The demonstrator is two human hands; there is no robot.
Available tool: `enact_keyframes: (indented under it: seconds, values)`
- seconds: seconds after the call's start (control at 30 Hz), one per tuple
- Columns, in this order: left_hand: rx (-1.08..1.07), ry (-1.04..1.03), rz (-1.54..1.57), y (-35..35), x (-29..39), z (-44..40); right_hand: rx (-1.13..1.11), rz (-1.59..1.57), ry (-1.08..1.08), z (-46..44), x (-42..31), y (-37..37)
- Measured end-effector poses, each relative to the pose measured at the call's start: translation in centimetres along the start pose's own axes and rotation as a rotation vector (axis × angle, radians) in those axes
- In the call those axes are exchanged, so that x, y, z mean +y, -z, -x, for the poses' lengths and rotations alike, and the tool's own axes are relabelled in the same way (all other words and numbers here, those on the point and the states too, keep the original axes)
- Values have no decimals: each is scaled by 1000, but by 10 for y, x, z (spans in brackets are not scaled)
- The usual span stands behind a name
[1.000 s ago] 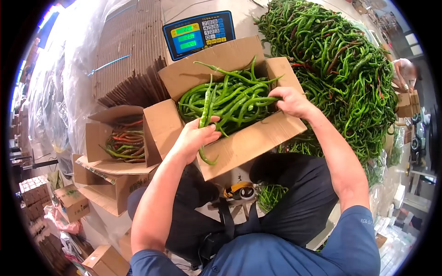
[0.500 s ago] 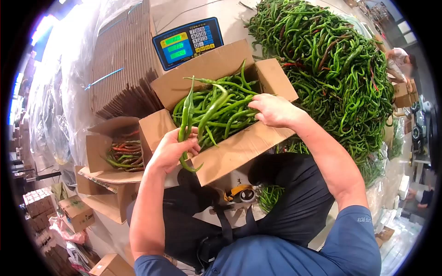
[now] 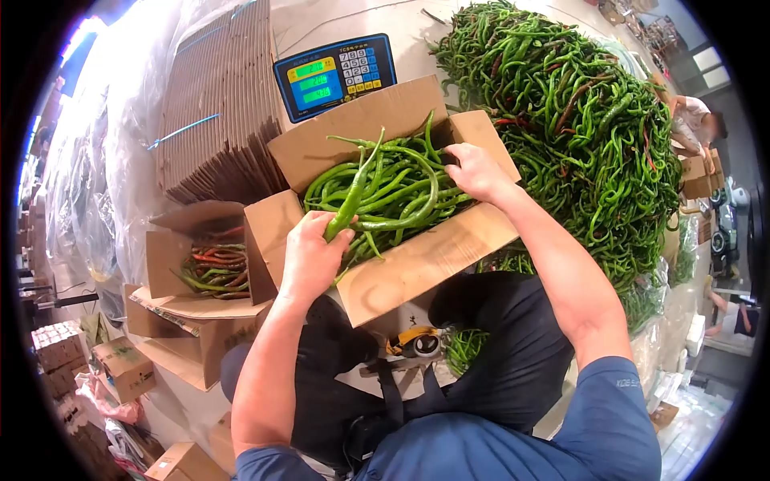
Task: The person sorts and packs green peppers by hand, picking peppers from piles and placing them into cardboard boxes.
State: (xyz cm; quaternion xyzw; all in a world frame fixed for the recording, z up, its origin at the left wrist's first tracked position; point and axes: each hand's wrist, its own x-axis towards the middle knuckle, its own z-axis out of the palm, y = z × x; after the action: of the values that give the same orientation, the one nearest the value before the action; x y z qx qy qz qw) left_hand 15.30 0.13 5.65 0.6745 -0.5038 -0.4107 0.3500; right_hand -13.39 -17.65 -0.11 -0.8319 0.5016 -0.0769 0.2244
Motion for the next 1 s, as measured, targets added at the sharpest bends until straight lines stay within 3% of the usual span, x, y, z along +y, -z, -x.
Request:
enact_keyframes:
  seconds: [0.17, 0.3, 0.4, 0.53, 0.67, 0.73, 0.83, 0.93, 1.0]
  values:
    - [60, -134, -208, -4, -4, 1, 2, 0, -37, -14, -1, -20]
    - [41, -108, -237, -1, 8, 5, -154, 22, -292, -17, -14, -24]
    - [82, -95, -108, 1, 6, 4, -97, -15, -307, -18, -13, -28]
    - [106, 199, 302, 22, 31, 0, -188, -40, -245, -20, -10, -18]
    - [146, 111, 306, 34, 25, -6, -180, -77, -174, -13, -24, 0]
    - [63, 59, 160, 31, 20, -7, -155, -120, -186, -12, -30, 6]
    - [-77, -56, -86, 13, -2, -8, -284, -30, -18, -19, -11, 3]
    - [-102, -162, -344, -14, -12, -2, -200, 118, -34, -17, -4, 6]
    - [-149, -185, -360, -20, -12, 0, -159, -12, -136, -23, -6, 14]
